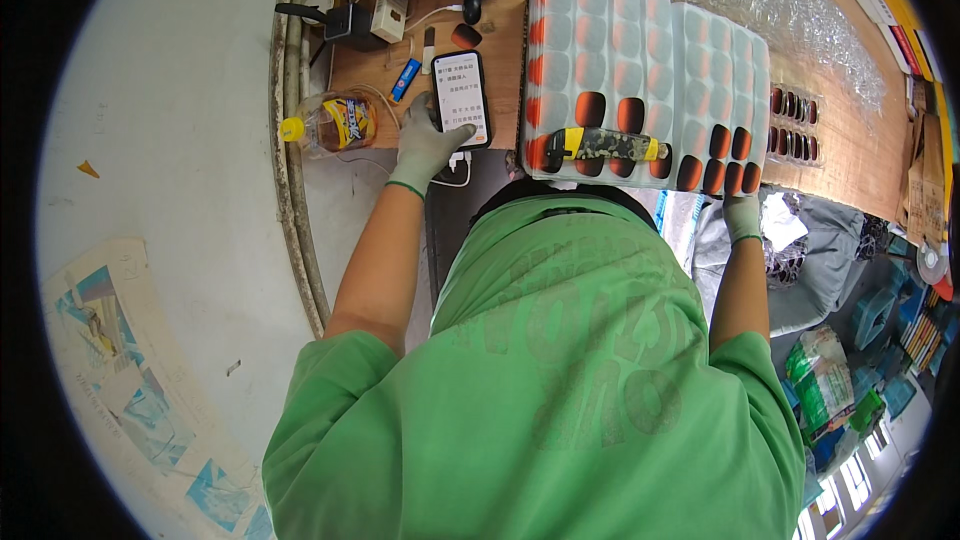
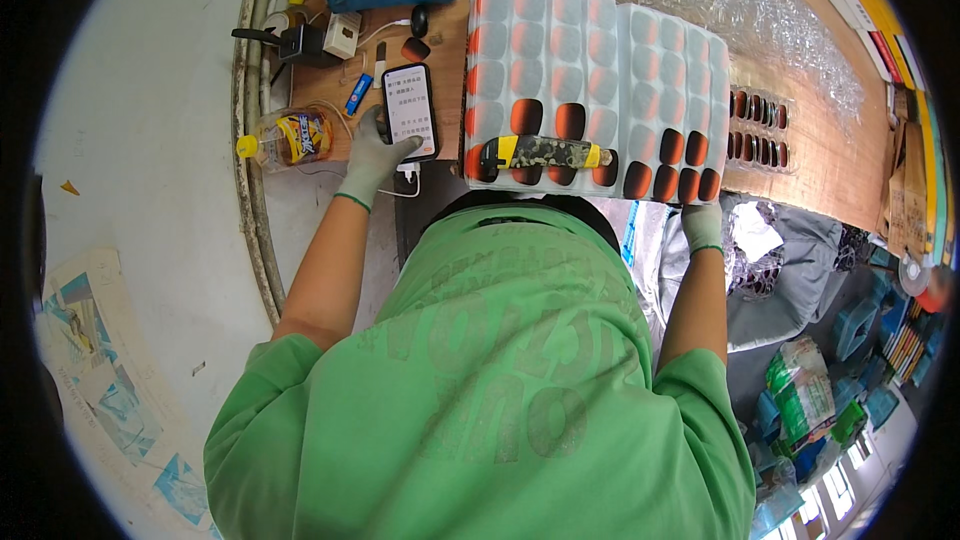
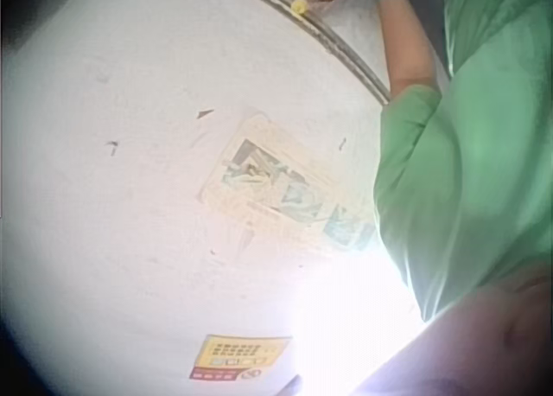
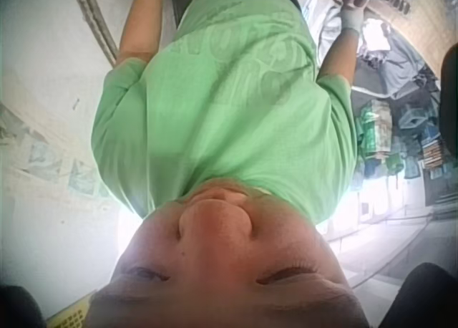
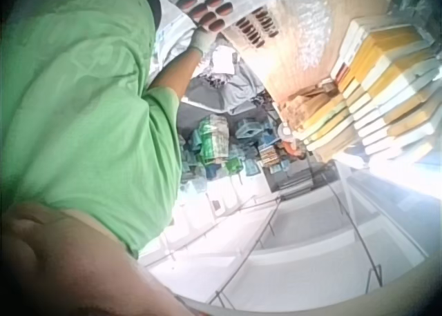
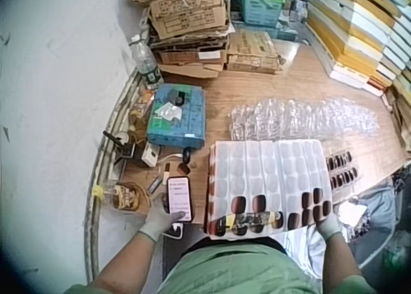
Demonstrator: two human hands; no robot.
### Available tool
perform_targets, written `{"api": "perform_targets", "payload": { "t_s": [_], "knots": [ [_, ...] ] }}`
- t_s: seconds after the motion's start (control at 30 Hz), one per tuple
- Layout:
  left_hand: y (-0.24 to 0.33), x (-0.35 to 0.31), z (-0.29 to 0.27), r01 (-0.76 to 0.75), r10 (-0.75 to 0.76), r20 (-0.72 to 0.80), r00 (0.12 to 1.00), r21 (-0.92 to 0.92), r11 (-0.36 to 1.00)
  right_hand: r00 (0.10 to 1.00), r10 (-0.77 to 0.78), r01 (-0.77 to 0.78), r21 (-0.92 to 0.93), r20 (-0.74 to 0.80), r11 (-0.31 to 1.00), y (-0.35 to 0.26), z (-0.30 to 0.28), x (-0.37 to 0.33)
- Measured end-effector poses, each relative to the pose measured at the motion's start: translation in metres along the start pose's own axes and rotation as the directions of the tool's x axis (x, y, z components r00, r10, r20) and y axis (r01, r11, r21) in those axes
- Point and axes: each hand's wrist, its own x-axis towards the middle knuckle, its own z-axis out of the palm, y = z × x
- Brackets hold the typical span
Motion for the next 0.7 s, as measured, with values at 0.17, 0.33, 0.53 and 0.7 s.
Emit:
{"api": "perform_targets", "payload": {
  "t_s": [0.17,0.33,0.53,0.7],
  "knots": [
    [-0.008,0.008,0.007,0.002,-0.004,-0.075,0.997,-0.030,1.000,1.000,-0.005,0.005,0.019,-0.010,1.000,-0.001,-0.001,0.000],
    [0.018,0.005,0.002,0.106,-0.115,-0.175,0.978,-0.061,0.993,0.996,0.081,-0.073,0.163,-0.045,0.984,-0.056,-0.023,-0.003],
    [0.008,0.006,-0.001,0.080,-0.098,-0.111,0.989,-0.156,0.984,0.996,0.046,-0.045,0.020,-0.071,0.999,-0.036,-0.014,-0.003],
    [-0.005,0.002,0.004,0.015,-0.021,-0.051,0.998,-0.122,0.992,0.999,0.005,-0.007,-0.040,-0.048,0.999,-0.013,-0.004,0.000]
  ]
}}
